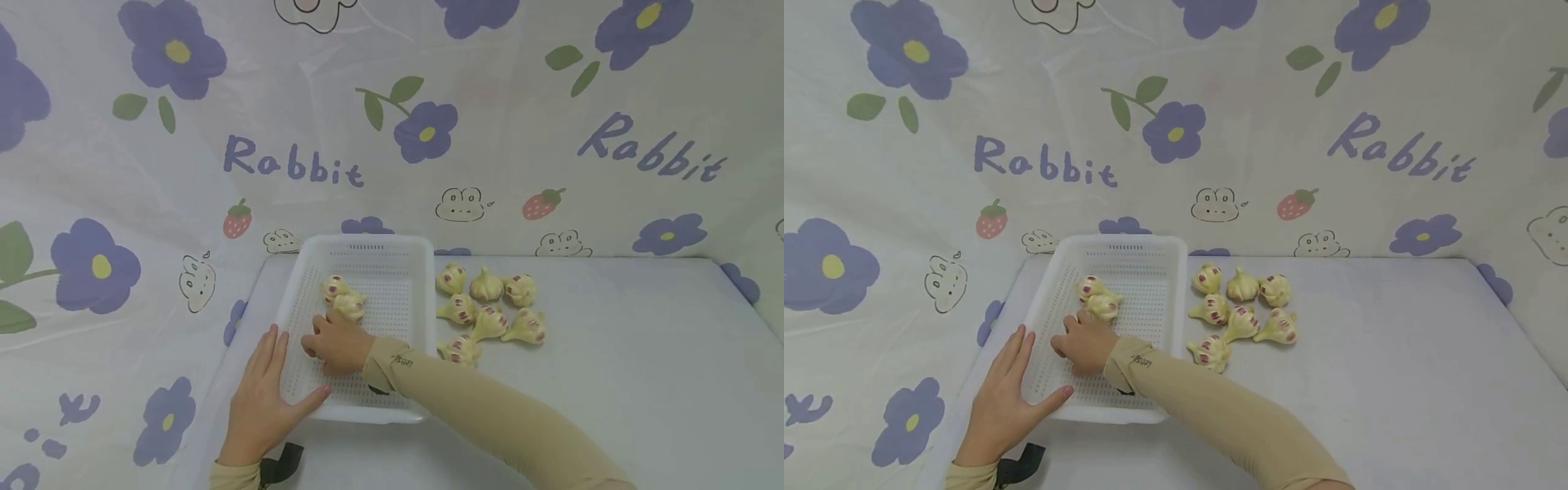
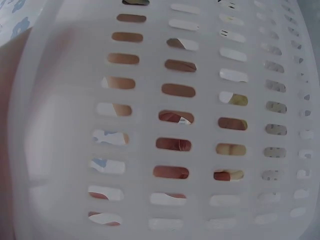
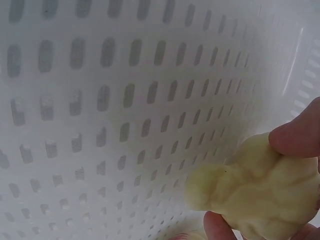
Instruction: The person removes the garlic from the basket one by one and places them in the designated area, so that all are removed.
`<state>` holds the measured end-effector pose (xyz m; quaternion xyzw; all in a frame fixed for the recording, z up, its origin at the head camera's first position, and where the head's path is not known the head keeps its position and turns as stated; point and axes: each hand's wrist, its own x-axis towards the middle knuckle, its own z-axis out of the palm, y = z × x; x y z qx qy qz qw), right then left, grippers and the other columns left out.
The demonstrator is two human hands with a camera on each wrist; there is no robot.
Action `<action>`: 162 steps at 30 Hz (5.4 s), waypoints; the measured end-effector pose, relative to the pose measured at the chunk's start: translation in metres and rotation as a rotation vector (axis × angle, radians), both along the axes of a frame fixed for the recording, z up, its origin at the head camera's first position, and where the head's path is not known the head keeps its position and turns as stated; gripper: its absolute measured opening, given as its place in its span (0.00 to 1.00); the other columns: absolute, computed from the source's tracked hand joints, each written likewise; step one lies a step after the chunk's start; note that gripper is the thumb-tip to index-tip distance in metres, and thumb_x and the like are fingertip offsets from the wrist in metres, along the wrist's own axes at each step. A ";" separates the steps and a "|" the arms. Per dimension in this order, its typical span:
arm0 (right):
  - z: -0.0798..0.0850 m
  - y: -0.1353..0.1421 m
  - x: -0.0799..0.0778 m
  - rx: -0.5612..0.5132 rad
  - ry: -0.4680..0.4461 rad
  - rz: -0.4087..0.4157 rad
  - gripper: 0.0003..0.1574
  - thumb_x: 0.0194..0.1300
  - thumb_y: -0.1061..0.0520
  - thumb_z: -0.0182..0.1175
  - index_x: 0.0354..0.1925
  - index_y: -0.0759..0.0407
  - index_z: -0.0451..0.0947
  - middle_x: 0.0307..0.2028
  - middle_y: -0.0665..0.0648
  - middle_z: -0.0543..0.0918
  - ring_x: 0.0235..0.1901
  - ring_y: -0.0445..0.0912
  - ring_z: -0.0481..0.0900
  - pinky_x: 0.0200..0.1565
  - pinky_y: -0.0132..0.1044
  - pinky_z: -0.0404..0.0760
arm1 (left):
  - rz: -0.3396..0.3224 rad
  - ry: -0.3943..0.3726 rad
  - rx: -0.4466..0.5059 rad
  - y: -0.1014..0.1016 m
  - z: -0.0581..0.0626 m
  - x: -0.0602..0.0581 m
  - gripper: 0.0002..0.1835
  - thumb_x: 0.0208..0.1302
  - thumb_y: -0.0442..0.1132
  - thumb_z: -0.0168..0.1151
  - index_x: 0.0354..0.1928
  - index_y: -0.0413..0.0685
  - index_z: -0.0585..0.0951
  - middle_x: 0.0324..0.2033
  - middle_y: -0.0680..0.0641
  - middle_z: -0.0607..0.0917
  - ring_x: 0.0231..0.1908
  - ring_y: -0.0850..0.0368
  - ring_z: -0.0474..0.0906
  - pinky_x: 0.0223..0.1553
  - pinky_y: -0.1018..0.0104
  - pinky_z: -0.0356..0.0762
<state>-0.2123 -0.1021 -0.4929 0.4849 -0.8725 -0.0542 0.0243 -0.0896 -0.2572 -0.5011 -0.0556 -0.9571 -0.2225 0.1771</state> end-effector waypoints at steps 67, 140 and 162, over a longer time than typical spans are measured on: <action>0.068 0.056 0.009 -0.244 -0.126 -0.005 0.17 0.63 0.62 0.67 0.49 0.49 0.82 0.57 0.54 0.79 0.55 0.48 0.71 0.52 0.34 0.79 | 0.011 -0.019 -0.002 0.001 0.001 -0.002 0.62 0.51 0.70 0.75 0.78 0.38 0.65 0.79 0.36 0.62 0.77 0.33 0.60 0.68 0.29 0.67; 0.041 0.240 0.048 -0.594 -0.145 -0.265 0.15 0.57 0.68 0.66 0.42 0.53 0.81 0.50 0.54 0.78 0.52 0.50 0.70 0.51 0.47 0.77 | 0.005 -0.031 0.014 0.000 -0.002 -0.004 0.62 0.50 0.70 0.75 0.78 0.37 0.64 0.79 0.36 0.61 0.78 0.34 0.58 0.72 0.32 0.62; 0.002 0.272 0.054 -0.604 -0.142 -0.305 0.19 0.53 0.71 0.67 0.42 0.54 0.80 0.45 0.52 0.77 0.49 0.49 0.71 0.52 0.50 0.73 | 0.018 -0.078 0.020 0.001 -0.002 -0.004 0.62 0.52 0.71 0.73 0.79 0.39 0.62 0.80 0.37 0.60 0.79 0.35 0.56 0.72 0.30 0.62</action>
